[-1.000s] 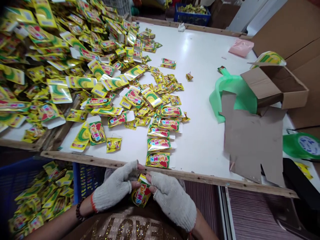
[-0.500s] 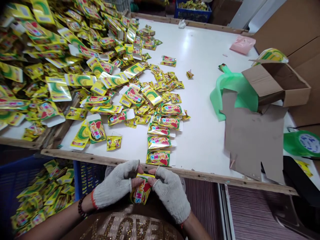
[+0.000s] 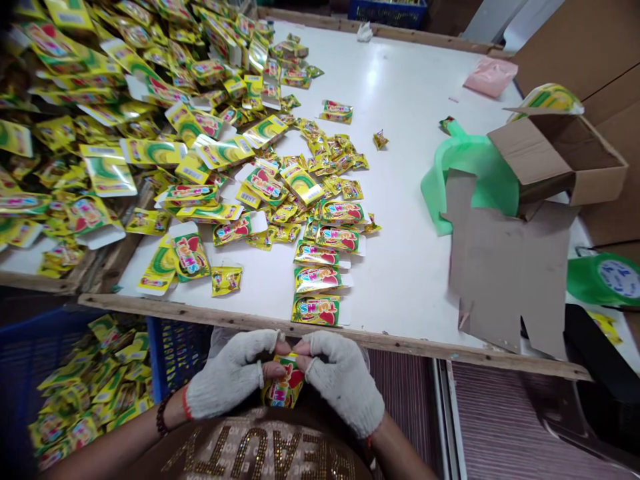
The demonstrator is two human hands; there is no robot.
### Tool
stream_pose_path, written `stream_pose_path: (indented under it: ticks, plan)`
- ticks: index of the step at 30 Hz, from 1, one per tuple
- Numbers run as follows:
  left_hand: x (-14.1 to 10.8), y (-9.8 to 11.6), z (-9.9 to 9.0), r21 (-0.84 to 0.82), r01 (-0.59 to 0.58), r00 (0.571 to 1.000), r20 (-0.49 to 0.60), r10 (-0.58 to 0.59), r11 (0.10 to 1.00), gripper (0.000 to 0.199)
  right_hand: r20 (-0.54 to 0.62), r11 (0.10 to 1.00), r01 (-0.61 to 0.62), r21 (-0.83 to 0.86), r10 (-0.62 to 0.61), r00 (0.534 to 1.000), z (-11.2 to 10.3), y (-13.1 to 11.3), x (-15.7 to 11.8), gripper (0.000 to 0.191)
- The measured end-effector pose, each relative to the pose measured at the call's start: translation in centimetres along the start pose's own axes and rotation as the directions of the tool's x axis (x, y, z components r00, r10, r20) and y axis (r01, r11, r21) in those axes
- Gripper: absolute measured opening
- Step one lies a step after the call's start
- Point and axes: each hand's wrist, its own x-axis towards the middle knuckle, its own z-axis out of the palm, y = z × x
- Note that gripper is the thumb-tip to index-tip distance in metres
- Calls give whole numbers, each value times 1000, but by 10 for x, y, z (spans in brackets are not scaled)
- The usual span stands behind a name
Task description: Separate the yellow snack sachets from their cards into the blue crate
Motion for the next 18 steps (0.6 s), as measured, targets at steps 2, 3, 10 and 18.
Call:
stream_pose_path:
  ticks: [2,3,10,18]
  plan:
    - [-1,2,-2,59,-23,1000,9,23,998,14,-13,997,-71,14,72,997,0,-1,1,13]
    - [-1,2,-2,64,-24,1000,7,24,998,14,-14,997,-76,19,76,997,0,-2,1,13]
    - [-1,-7,0,27,-3,1000,-15,4,1000,10,120,977,-53,208,28,992,0,5,-9,17]
    - [-2,-10,-3,29,-18,1000,-20,19,999,10,-84,978,-7,207,25,996,14,18,-16,14]
